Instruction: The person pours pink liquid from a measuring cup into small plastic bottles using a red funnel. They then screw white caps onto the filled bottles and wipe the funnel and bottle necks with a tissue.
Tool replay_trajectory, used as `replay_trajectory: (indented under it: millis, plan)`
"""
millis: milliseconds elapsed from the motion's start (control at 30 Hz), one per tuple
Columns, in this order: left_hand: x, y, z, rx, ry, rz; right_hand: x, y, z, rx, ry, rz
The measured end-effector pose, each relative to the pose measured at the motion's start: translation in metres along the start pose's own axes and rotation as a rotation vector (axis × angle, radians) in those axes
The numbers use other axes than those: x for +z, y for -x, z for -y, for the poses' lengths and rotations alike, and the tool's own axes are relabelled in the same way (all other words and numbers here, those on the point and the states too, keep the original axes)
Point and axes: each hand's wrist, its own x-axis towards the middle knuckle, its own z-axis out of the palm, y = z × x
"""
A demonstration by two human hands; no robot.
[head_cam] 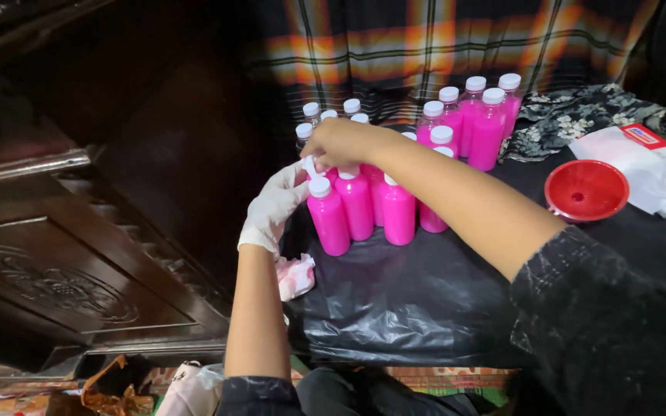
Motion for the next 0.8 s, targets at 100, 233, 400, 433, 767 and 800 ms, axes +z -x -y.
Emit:
replay_trajectory:
  millis: [100,233,400,433,767,800]
  plan:
    - [-0.010,-0.013,0.011,-0.078,0.060,0.073,0.002,-0.004,0.000,-0.018,0.048,0.054]
    - [-0.021,-0.025,0.035,-0.038,0.008,0.079,0.005,0.001,0.001,-0.145,0.238,0.055]
    - [-0.020,-0.031,0.039,-0.102,0.063,0.061,0.020,-0.003,-0.006,-0.223,0.267,-0.044]
    - [-0.022,-0.034,0.041,-0.124,0.074,0.061,0.019,-0.002,-0.005,-0.240,0.253,-0.070]
    - [-0.023,-0.031,-0.002,-0.212,0.113,0.092,-0.047,0.031,-0.010,-0.082,-0.029,-0.130]
    - [-0.021,-0.027,-0.015,-0.204,0.095,0.080,-0.047,0.032,-0.018,-0.082,0.002,-0.137]
